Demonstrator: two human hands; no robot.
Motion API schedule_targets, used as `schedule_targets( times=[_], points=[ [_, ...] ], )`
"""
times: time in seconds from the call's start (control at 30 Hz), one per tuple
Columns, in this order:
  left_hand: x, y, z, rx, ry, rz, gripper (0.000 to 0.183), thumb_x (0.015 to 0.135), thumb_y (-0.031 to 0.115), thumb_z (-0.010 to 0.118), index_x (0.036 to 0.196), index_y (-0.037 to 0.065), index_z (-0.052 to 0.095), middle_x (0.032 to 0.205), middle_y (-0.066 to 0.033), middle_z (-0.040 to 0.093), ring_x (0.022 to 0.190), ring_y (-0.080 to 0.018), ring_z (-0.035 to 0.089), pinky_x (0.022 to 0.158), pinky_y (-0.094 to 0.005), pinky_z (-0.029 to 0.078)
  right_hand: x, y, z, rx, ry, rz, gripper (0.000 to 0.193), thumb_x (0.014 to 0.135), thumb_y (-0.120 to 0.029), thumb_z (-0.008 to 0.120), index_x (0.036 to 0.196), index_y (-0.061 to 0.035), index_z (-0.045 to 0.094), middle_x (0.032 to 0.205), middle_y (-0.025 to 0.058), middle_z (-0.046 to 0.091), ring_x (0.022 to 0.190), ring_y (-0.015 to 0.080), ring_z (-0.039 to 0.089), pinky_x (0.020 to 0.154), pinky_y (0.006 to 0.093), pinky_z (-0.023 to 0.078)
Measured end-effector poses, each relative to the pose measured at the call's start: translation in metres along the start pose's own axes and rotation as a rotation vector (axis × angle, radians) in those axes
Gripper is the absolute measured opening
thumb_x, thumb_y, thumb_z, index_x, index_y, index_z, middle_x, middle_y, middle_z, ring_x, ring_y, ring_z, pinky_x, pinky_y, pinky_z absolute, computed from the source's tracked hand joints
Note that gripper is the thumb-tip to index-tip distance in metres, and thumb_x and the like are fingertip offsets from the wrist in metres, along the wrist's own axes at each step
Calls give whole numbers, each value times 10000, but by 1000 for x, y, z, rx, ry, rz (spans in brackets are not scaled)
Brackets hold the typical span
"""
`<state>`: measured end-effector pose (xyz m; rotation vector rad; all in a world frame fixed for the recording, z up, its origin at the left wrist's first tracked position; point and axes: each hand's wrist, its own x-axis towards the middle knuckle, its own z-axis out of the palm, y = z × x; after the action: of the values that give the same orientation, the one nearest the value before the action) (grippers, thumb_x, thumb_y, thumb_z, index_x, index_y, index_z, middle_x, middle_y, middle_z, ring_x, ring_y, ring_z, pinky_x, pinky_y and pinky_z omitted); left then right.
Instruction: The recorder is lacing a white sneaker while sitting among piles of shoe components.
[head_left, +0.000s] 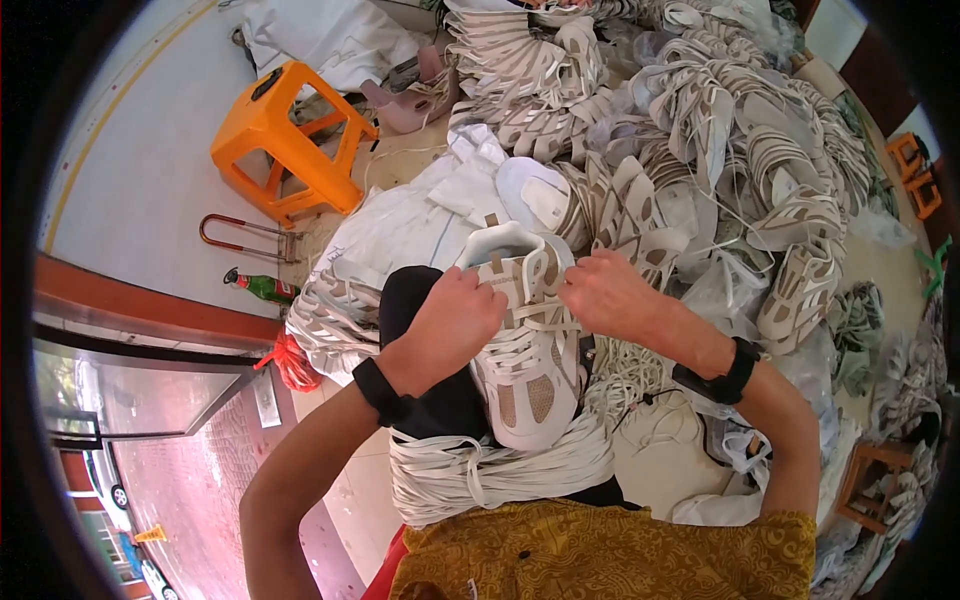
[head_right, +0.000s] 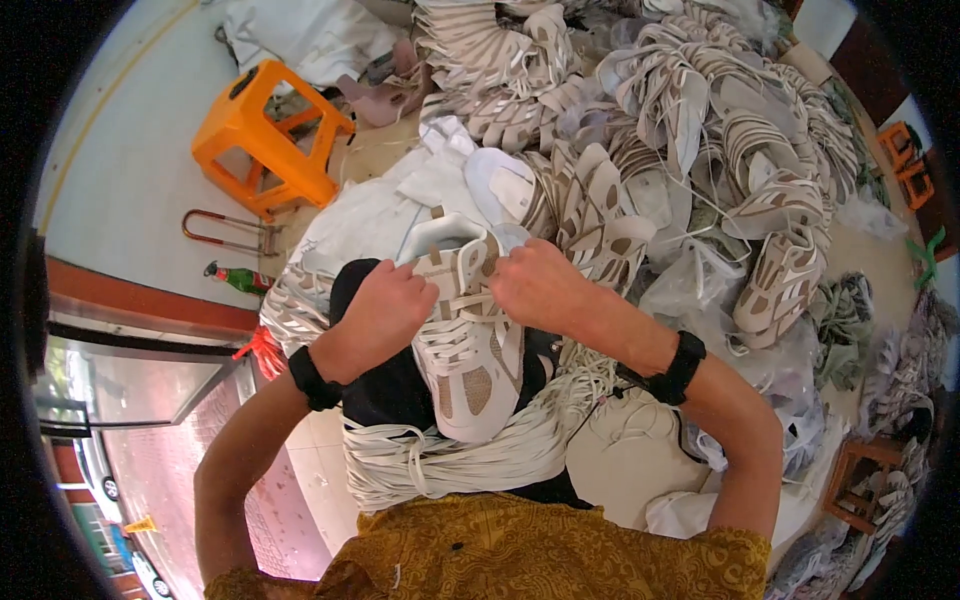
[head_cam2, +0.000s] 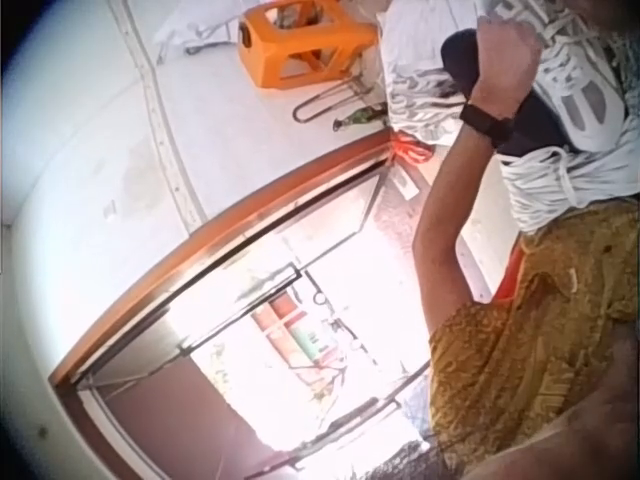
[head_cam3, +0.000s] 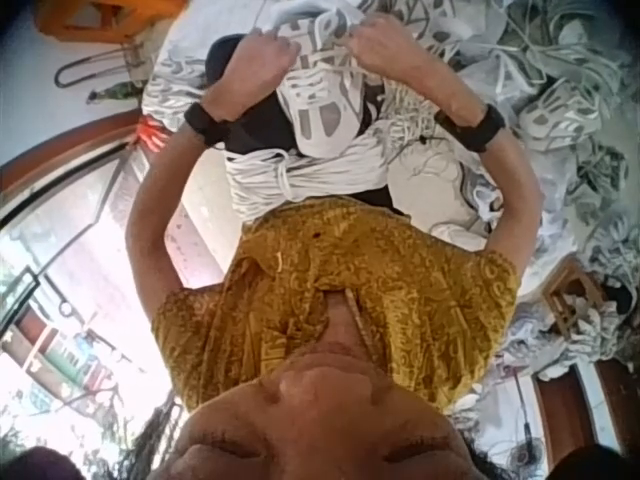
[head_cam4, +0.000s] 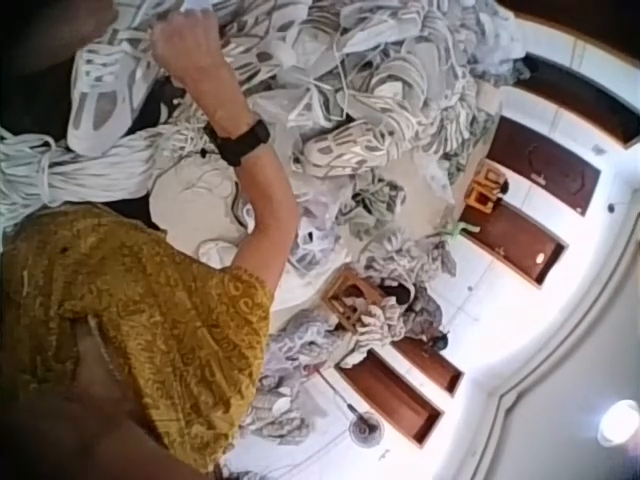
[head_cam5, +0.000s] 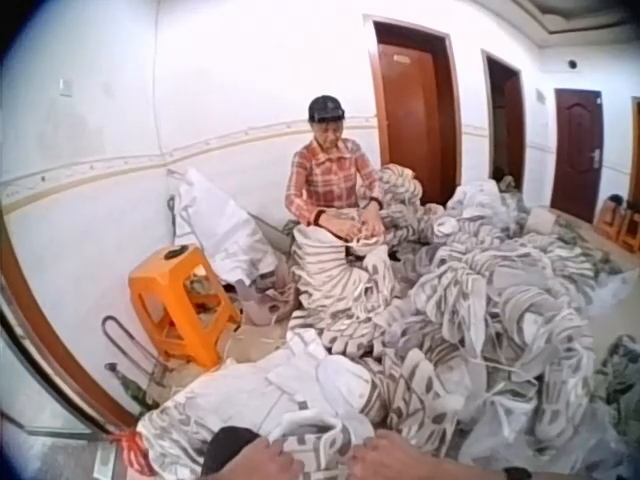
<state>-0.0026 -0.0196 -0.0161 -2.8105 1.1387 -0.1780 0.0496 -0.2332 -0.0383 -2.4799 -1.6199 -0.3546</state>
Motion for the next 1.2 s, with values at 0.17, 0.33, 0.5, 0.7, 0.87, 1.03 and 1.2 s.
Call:
schedule_targets(
  times=[0.17,0.33,0.5,0.7,0.87,1.03,1.2],
  points=[
    [7,15,-2,208,-54,6,51,634,103,539,648,78,497,617,-50,502,648,-192,495,607,-301,369,4,-1,-2,-5,4,-22,98,616,-138,539,550,-75,575,599,59,554,598,214,576,555,337,440],
    [4,6,-13,178,-53,31,56,639,108,537,668,76,502,658,-56,504,681,-194,487,614,-307,370,10,3,-19,-174,-69,-83,57,612,-129,537,580,-82,547,591,38,499,615,196,518,605,318,411],
    [-54,-59,-31,290,132,-168,106,650,91,526,754,72,525,704,-62,519,738,-215,502,678,-334,392,-1,51,-61,-361,144,-26,42,612,-120,530,597,-84,517,628,46,497,644,198,524,615,325,420],
    [-204,-146,-83,530,76,-612,150,658,8,527,800,42,490,739,-97,517,747,-278,511,673,-378,421,-26,86,-97,-423,141,109,26,607,-77,528,616,-61,509,653,73,495,661,233,531,618,335,431],
    [-275,-157,-92,477,54,-771,97,681,10,522,746,28,452,727,-125,499,744,-309,498,646,-404,400,-36,90,-111,-446,97,132,32,610,-51,520,612,-38,491,649,91,486,658,259,523,619,354,428],
    [-325,-171,-88,419,78,-1009,73,715,15,493,759,4,436,727,-171,491,723,-353,495,617,-432,384,-69,129,-134,-472,80,175,40,622,-44,512,612,-24,478,646,110,477,657,281,520,620,370,425],
    [-346,-184,-90,367,32,-1149,83,744,27,486,819,-4,474,784,-208,531,743,-374,518,627,-440,402,-107,154,-156,-549,143,285,15,631,-30,496,644,-24,496,683,124,506,683,319,521,639,406,422]
  ],
)
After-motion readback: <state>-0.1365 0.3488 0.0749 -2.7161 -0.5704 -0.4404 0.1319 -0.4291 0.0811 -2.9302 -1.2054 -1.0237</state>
